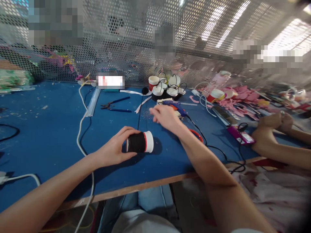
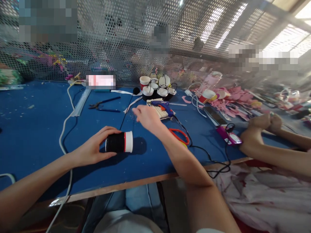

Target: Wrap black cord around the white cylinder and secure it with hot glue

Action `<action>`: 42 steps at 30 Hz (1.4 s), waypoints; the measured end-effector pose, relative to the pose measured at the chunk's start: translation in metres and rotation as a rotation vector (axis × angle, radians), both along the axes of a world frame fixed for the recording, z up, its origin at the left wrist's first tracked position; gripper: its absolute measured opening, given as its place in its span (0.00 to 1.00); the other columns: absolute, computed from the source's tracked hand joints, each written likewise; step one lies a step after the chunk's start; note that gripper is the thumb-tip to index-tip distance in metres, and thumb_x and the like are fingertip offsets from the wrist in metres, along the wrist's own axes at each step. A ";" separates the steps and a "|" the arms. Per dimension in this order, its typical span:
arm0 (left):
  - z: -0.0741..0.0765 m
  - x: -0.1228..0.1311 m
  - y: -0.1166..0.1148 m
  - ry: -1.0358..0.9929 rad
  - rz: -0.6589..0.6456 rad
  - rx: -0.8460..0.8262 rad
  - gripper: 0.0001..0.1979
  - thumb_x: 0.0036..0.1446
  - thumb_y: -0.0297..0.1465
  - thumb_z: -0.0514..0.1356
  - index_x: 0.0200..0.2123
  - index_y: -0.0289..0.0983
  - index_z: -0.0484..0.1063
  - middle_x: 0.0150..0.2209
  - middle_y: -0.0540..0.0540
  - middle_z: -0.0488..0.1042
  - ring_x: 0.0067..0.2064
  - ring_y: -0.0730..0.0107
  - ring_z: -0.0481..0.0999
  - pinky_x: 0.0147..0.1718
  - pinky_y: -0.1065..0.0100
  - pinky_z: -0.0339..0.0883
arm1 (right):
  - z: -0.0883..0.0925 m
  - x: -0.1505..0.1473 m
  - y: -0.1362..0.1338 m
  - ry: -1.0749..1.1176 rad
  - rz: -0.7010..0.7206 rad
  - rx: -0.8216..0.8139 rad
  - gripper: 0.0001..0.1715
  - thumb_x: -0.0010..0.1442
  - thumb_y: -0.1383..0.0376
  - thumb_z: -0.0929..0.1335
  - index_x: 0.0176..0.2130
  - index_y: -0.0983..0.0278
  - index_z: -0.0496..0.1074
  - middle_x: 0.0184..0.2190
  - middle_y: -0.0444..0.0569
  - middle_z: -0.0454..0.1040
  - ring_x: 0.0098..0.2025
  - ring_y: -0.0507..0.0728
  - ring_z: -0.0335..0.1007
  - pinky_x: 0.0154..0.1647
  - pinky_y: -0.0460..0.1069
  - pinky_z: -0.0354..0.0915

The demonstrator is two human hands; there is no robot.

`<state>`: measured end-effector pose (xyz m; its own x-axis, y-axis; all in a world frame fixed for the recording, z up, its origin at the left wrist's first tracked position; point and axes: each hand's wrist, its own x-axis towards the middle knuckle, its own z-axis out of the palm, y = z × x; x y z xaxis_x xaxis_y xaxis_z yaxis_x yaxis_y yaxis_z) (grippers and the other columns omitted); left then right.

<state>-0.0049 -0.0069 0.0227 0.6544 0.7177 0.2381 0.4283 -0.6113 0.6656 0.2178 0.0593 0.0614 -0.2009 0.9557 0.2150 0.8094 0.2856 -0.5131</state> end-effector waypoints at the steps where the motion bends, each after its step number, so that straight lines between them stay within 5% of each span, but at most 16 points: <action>1: 0.000 0.000 0.001 -0.001 0.014 0.001 0.28 0.48 0.29 0.61 0.53 0.40 0.57 0.52 0.41 0.61 0.52 0.59 0.65 0.50 0.59 0.62 | 0.006 0.013 0.005 -0.003 -0.056 0.053 0.16 0.61 0.61 0.58 0.29 0.64 0.70 0.21 0.46 0.72 0.24 0.52 0.67 0.29 0.47 0.59; 3: -0.002 -0.001 0.002 0.000 0.041 -0.007 0.28 0.49 0.30 0.61 0.53 0.40 0.57 0.51 0.42 0.62 0.51 0.60 0.66 0.50 0.59 0.63 | 0.012 0.041 0.016 -0.110 -0.249 0.183 0.15 0.60 0.65 0.58 0.37 0.65 0.71 0.30 0.50 0.75 0.33 0.55 0.70 0.35 0.49 0.60; 6: -0.004 -0.002 0.004 0.000 0.071 -0.018 0.28 0.49 0.30 0.61 0.53 0.41 0.56 0.51 0.42 0.64 0.51 0.58 0.67 0.49 0.57 0.64 | 0.008 0.078 0.036 -0.346 -0.432 0.092 0.19 0.54 0.69 0.61 0.45 0.71 0.70 0.42 0.60 0.73 0.45 0.61 0.67 0.43 0.51 0.59; 12: -0.005 -0.004 0.009 0.031 0.122 0.069 0.27 0.49 0.30 0.60 0.53 0.39 0.56 0.52 0.42 0.64 0.52 0.58 0.66 0.50 0.57 0.62 | -0.020 0.104 0.056 -0.377 -0.462 -0.070 0.14 0.47 0.67 0.66 0.33 0.75 0.74 0.34 0.66 0.74 0.41 0.66 0.70 0.38 0.52 0.62; 18: -0.006 -0.005 0.011 0.031 0.142 0.158 0.25 0.50 0.28 0.59 0.52 0.39 0.57 0.52 0.41 0.64 0.53 0.59 0.65 0.51 0.57 0.62 | -0.025 0.103 0.047 -0.211 -0.542 0.046 0.29 0.49 0.64 0.66 0.49 0.74 0.63 0.44 0.63 0.71 0.44 0.63 0.69 0.40 0.52 0.63; 21: -0.007 -0.006 0.013 0.009 0.149 0.199 0.24 0.52 0.27 0.58 0.53 0.38 0.56 0.53 0.41 0.62 0.55 0.61 0.63 0.53 0.57 0.61 | -0.016 0.094 0.031 0.125 -0.448 0.134 0.29 0.45 0.62 0.69 0.46 0.70 0.64 0.41 0.58 0.73 0.39 0.60 0.70 0.37 0.51 0.65; 23: -0.009 -0.007 0.015 -0.004 0.148 0.218 0.24 0.53 0.26 0.57 0.53 0.38 0.56 0.53 0.40 0.61 0.56 0.62 0.62 0.54 0.57 0.60 | -0.008 0.081 0.016 0.337 -0.264 0.011 0.19 0.45 0.61 0.69 0.38 0.67 0.67 0.32 0.51 0.74 0.31 0.56 0.70 0.30 0.49 0.65; 25: -0.010 -0.009 0.017 -0.002 0.148 0.235 0.24 0.54 0.25 0.57 0.54 0.39 0.56 0.54 0.40 0.60 0.57 0.62 0.61 0.55 0.57 0.59 | -0.001 0.066 -0.002 0.324 -0.141 -0.204 0.13 0.47 0.58 0.69 0.28 0.66 0.68 0.19 0.46 0.70 0.21 0.52 0.65 0.22 0.47 0.62; 29: -0.013 -0.011 0.019 0.034 0.144 0.255 0.25 0.54 0.24 0.57 0.55 0.39 0.54 0.56 0.40 0.58 0.58 0.63 0.60 0.57 0.58 0.58 | 0.002 0.039 -0.032 0.408 0.045 -0.272 0.17 0.50 0.55 0.68 0.34 0.66 0.70 0.24 0.46 0.71 0.22 0.50 0.64 0.20 0.46 0.64; 42: -0.011 -0.010 0.020 0.075 0.100 0.230 0.23 0.53 0.23 0.56 0.53 0.36 0.57 0.55 0.39 0.58 0.57 0.63 0.60 0.55 0.61 0.59 | -0.012 0.028 -0.055 0.221 -0.011 -0.347 0.17 0.52 0.53 0.67 0.26 0.65 0.69 0.15 0.42 0.68 0.16 0.49 0.64 0.17 0.44 0.61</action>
<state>-0.0147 0.0127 0.0122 0.6048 0.7123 0.3561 0.5368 -0.6950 0.4783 0.2457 0.0046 0.0490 -0.1753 0.9810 -0.0833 0.6712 0.0572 -0.7391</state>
